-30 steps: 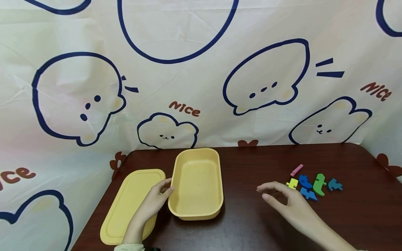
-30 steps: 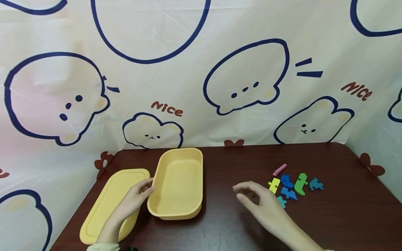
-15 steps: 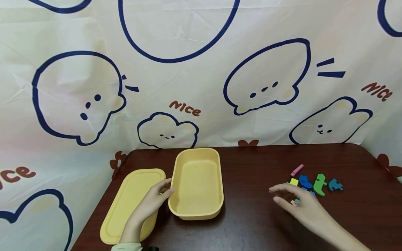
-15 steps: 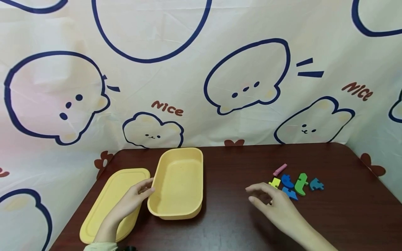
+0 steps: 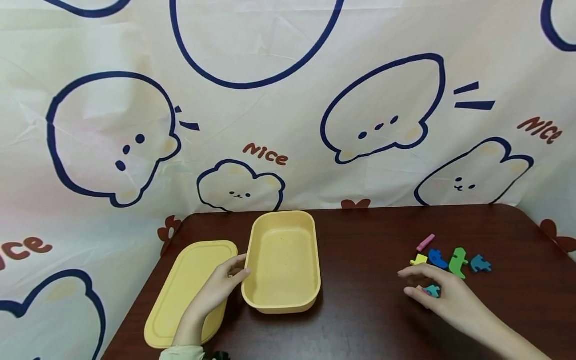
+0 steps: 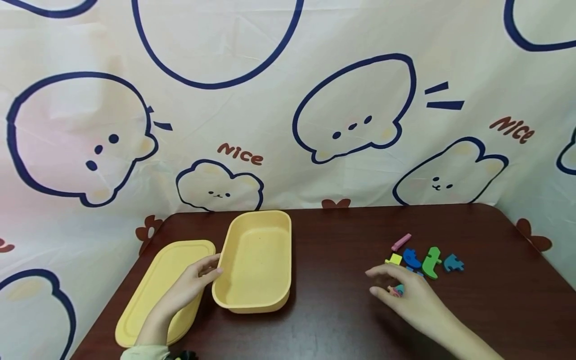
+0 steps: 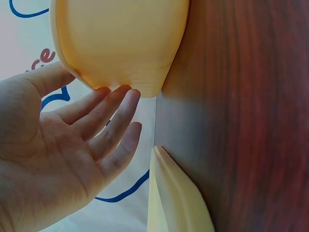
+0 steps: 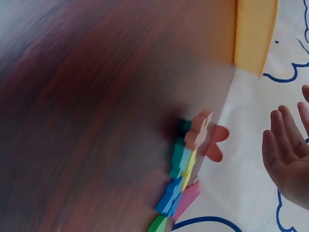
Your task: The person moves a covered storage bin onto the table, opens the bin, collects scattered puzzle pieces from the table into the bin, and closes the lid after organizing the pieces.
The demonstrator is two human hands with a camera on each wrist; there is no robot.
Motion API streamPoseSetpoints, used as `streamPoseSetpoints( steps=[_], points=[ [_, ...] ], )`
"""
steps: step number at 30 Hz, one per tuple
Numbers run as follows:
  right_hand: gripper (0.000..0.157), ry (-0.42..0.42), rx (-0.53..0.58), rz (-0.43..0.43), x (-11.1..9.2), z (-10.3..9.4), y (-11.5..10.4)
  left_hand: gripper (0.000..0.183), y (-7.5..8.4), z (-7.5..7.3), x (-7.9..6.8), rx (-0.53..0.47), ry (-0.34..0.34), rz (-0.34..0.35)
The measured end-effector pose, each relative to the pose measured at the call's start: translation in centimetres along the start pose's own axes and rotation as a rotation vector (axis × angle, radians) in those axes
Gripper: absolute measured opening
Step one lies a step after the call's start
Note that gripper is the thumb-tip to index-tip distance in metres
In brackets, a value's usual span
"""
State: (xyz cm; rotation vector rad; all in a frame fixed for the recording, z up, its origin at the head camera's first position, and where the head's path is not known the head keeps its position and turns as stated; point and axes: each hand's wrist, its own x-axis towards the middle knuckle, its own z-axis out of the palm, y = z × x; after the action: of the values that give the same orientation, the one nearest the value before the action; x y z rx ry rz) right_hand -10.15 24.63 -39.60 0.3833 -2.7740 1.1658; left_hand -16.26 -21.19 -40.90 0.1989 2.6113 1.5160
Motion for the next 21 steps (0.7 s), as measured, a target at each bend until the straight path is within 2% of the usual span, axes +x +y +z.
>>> streamPoseSetpoints(
  steps=[10, 15, 21],
  points=[
    [0.034, -0.027, -0.006, -0.191, -0.3, -0.5, 3.3, 0.047, -0.1, 0.0, 0.0, -0.005, -0.003, 0.007],
    [0.039, 0.005, -0.097, -0.222, -0.5, -0.8, 4.9, 0.047, 0.0, 0.0, 0.0, -0.009, -0.005, -0.005],
    [0.045, -0.005, -0.122, -0.291, -0.6, -0.9, 6.2, 0.047, 0.0, 0.0, 0.0, -0.011, -0.005, -0.002]
  ],
)
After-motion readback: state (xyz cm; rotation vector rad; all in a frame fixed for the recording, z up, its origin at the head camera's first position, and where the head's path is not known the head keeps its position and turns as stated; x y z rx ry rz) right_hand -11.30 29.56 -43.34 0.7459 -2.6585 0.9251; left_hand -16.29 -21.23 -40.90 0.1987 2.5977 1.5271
